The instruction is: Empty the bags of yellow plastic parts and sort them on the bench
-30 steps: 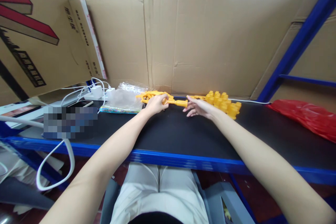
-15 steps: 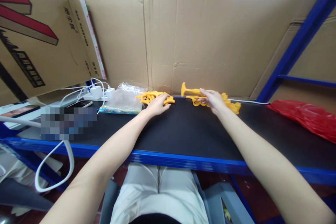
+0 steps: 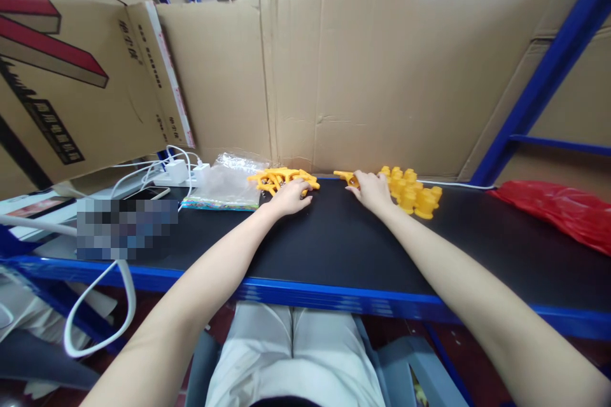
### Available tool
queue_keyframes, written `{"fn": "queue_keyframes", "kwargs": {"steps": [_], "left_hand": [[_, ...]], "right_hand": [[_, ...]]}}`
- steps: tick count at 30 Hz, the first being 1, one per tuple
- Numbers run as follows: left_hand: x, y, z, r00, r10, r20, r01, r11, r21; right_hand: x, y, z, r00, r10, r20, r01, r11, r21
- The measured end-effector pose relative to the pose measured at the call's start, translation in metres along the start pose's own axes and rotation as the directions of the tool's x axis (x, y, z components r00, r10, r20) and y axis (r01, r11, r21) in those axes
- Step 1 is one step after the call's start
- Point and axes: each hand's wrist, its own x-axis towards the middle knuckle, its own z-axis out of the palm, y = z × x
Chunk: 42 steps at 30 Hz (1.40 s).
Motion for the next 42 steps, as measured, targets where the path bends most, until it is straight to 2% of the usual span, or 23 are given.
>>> {"fn": "queue_keyframes", "kwargs": {"steps": [3,7,10,15,17,20,23,25,30,34,38,42], "left_hand": [[0.001,-0.001,0.001,1.0,0.017,0.016,-0.018,1.0,0.012],[0.001,-0.003,0.003,0.998,0.041,0.049,-0.043,0.998,0.043],[0.0,-0.007,0.005,0.996,0.035,0.076,-0.04,0.997,0.06],[0.0,-0.011,0.01,0.99,0.047,0.131,-0.059,0.994,0.093],[0.0,-0.011,0.011,0.987,0.039,0.158,-0.057,0.993,0.107],[0.0,-0.011,0.01,0.985,0.041,0.168,-0.06,0.992,0.113],[0.0,-0.012,0.01,0.987,0.055,0.15,-0.073,0.99,0.117],[0.0,-0.012,0.01,0.989,0.059,0.138,-0.077,0.99,0.122],[0.001,-0.011,0.009,0.995,0.04,0.087,-0.047,0.996,0.071],[0.0,-0.012,0.011,0.993,0.056,0.102,-0.063,0.996,0.069],[-0.001,-0.012,0.011,0.99,0.066,0.125,-0.082,0.988,0.13],[-0.002,-0.009,0.007,0.99,0.08,0.12,-0.094,0.99,0.11]], "right_hand": [[0.002,-0.002,0.002,0.996,-0.066,0.059,0.072,0.992,-0.1],[0.003,-0.004,0.009,0.994,-0.061,0.096,0.073,0.989,-0.13],[0.003,-0.004,0.016,0.992,-0.042,0.116,0.053,0.994,-0.092],[0.004,0.001,0.019,0.985,-0.023,0.169,0.013,0.998,0.061],[0.005,0.005,0.014,0.988,0.01,0.154,-0.027,0.994,0.11],[0.007,0.014,-0.003,0.987,0.139,0.086,-0.149,0.981,0.127],[0.006,0.027,-0.021,0.962,0.269,0.048,-0.272,0.96,0.061],[0.005,0.037,-0.028,0.947,0.315,0.059,-0.316,0.949,0.011],[0.004,0.053,-0.021,0.93,0.338,0.141,-0.333,0.941,-0.058],[0.004,0.051,-0.016,0.912,0.357,0.201,-0.35,0.934,-0.067],[0.005,0.04,-0.032,0.884,0.386,0.262,-0.366,0.922,-0.124],[0.007,0.029,-0.05,0.873,0.375,0.312,-0.346,0.927,-0.147]]}}
